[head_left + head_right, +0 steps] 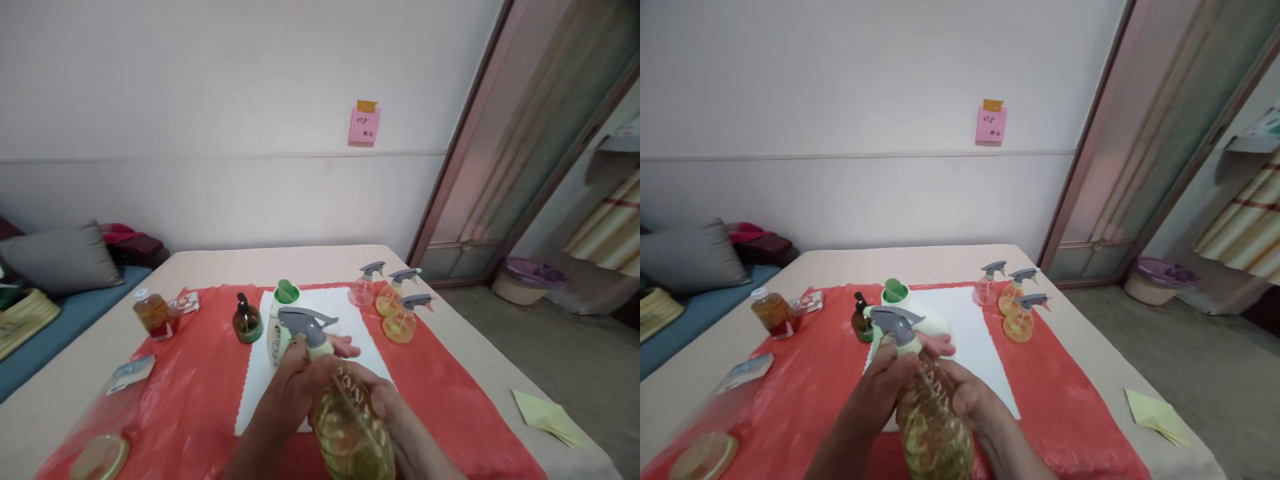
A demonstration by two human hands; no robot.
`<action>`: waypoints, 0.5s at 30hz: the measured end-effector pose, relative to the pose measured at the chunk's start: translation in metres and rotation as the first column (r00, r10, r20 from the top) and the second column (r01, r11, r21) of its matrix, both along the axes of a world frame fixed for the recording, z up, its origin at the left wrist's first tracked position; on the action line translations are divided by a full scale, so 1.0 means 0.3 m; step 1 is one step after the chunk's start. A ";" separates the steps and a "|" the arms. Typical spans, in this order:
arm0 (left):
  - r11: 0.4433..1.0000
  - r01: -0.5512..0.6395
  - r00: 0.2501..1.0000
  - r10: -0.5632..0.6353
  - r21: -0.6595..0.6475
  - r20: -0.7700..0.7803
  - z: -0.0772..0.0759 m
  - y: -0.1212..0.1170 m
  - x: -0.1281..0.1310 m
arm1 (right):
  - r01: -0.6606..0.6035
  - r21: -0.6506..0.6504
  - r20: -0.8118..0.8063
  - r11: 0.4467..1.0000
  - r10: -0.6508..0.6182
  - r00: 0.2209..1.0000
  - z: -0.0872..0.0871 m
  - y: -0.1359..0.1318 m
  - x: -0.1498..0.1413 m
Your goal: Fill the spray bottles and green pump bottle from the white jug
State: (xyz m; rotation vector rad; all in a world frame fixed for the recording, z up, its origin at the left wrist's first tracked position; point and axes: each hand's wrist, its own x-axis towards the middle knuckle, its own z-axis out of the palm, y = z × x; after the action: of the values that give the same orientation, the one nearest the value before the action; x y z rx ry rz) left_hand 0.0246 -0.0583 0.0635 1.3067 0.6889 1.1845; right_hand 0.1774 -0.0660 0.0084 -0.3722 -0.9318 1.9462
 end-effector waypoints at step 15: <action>0.990 -0.140 0.960 0.137 -0.006 0.246 0.013 0.057 -0.074 | -0.190 -0.319 -0.212 0.928 0.126 0.969 -0.066 0.011 -0.129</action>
State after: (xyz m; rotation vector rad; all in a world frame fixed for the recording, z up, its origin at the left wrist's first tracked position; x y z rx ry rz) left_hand 0.0024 -0.0413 0.0673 1.1098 0.5997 1.4383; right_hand 0.1387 -0.0628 -0.0113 -0.3072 -0.5170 2.2535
